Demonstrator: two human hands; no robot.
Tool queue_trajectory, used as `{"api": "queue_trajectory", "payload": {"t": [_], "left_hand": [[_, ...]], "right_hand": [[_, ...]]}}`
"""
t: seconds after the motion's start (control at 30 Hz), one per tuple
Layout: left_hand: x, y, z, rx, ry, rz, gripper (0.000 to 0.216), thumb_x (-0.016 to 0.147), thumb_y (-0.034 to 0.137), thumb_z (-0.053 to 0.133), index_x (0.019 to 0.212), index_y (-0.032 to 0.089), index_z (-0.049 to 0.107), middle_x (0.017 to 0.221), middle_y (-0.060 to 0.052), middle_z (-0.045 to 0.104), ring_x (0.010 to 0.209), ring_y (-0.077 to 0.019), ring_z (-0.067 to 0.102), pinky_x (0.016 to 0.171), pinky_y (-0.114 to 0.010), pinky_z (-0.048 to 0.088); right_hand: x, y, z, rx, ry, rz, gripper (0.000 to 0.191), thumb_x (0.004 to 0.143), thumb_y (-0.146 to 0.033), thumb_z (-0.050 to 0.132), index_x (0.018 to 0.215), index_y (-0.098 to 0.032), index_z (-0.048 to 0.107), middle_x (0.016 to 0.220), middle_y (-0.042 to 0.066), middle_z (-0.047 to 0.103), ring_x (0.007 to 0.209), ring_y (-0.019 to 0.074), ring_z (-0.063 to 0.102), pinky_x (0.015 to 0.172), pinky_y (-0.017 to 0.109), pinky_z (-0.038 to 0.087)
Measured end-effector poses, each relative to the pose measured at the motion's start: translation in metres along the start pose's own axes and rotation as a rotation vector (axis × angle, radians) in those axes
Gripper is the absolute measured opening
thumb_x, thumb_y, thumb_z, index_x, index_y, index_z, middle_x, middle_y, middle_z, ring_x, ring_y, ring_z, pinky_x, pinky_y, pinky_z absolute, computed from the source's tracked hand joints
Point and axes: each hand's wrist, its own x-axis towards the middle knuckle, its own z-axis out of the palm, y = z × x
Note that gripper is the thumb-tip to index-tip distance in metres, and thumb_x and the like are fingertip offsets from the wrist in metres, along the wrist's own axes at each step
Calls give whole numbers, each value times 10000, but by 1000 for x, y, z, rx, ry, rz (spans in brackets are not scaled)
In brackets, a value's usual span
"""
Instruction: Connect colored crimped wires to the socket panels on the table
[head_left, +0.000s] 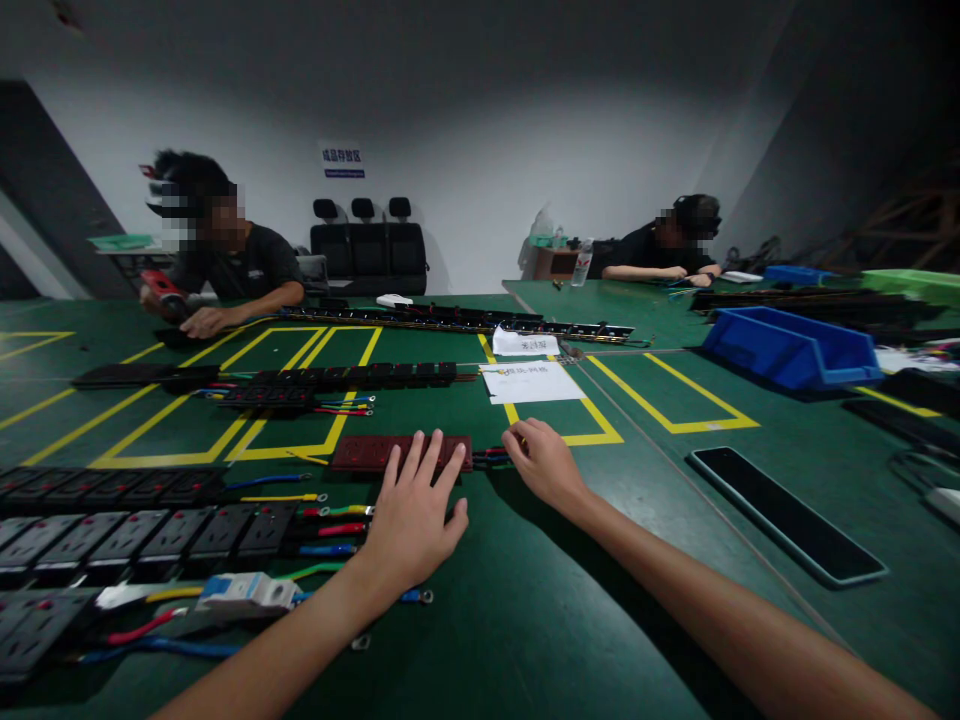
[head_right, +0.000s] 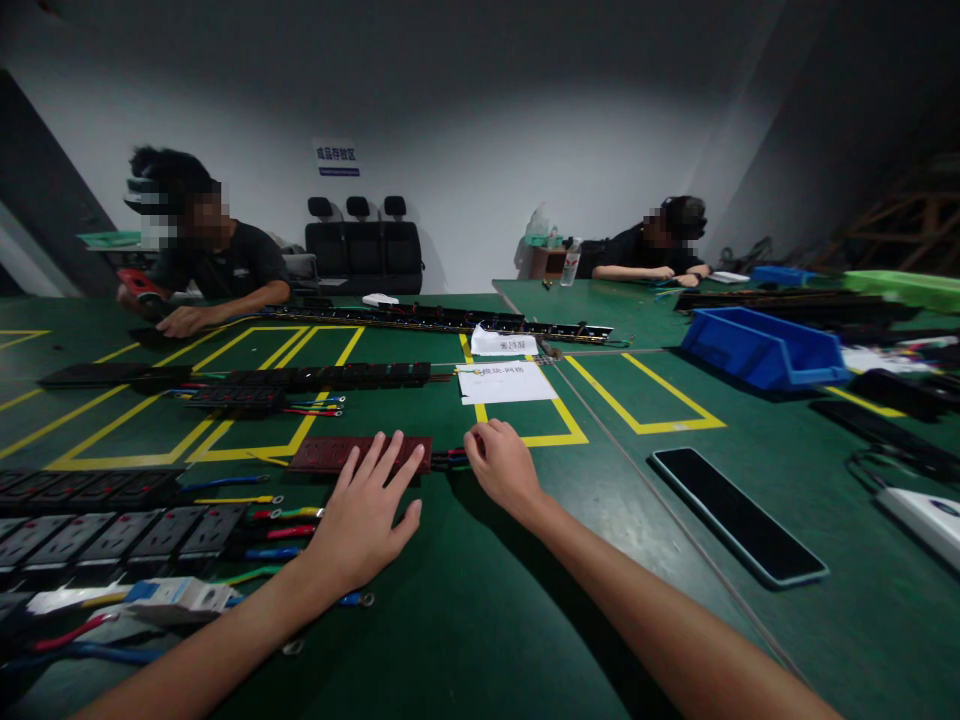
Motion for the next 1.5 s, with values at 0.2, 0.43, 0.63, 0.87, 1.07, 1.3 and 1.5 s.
{"api": "queue_trajectory", "payload": {"t": [0.2, 0.43, 0.63, 0.87, 1.07, 1.3, 1.5], "left_hand": [[0, 0, 1, -7, 2, 2, 639, 957, 395, 478, 1567, 277, 333, 1655, -90, 274, 1517, -357, 232, 1188, -615, 249], [2, 2, -3, 8, -26, -11, 633, 941, 379, 492, 1551, 259, 373, 1649, -122, 280, 1514, -364, 240, 1186, -613, 247], [1, 2, -3, 9, -18, -8, 631, 941, 374, 493, 1551, 262, 373, 1647, -117, 288, 1513, -361, 245, 1186, -609, 250], [1, 1, -2, 2, -5, -4, 626, 945, 382, 485, 1550, 264, 373, 1650, -113, 283, 1516, -358, 235, 1190, -602, 242], [1, 1, -2, 3, -12, -10, 633, 950, 390, 481, 1558, 269, 356, 1649, -98, 290, 1515, -355, 240, 1192, -602, 242], [2, 2, -3, 2, -13, -8, 631, 946, 385, 483, 1555, 269, 364, 1649, -108, 285, 1514, -357, 243, 1187, -605, 251], [1, 2, -2, 6, 2, -10, 640, 939, 383, 485, 1556, 271, 360, 1647, -99, 295, 1513, -361, 244, 1190, -607, 240]], "right_hand": [[0, 1, 0, 2, 21, 2, 295, 984, -320, 451, 742, -219, 587, 753, 44, 589, 767, 199, 545, 698, 312, 372], [-2, -6, -7, 81, 150, -50, 306, 992, -307, 444, 746, -217, 602, 798, 54, 607, 810, 198, 545, 758, 314, 394], [-3, -8, -7, 18, 89, -47, 379, 1013, -345, 430, 698, -215, 596, 741, 43, 597, 769, 188, 540, 721, 307, 360], [-4, -8, -7, -27, 45, 4, 432, 1030, -367, 407, 682, -217, 615, 706, 29, 591, 697, 166, 552, 651, 299, 316], [-3, -9, -7, -52, 88, -14, 376, 1027, -329, 408, 722, -219, 600, 766, 47, 615, 799, 191, 564, 721, 300, 350], [-2, -9, -9, -155, 111, 65, 322, 1019, -342, 443, 800, -216, 644, 837, 51, 655, 813, 197, 568, 694, 309, 308], [-3, -10, -10, -191, 45, 110, 429, 1033, -324, 405, 681, -222, 629, 725, 30, 650, 737, 188, 552, 640, 310, 236]]}}
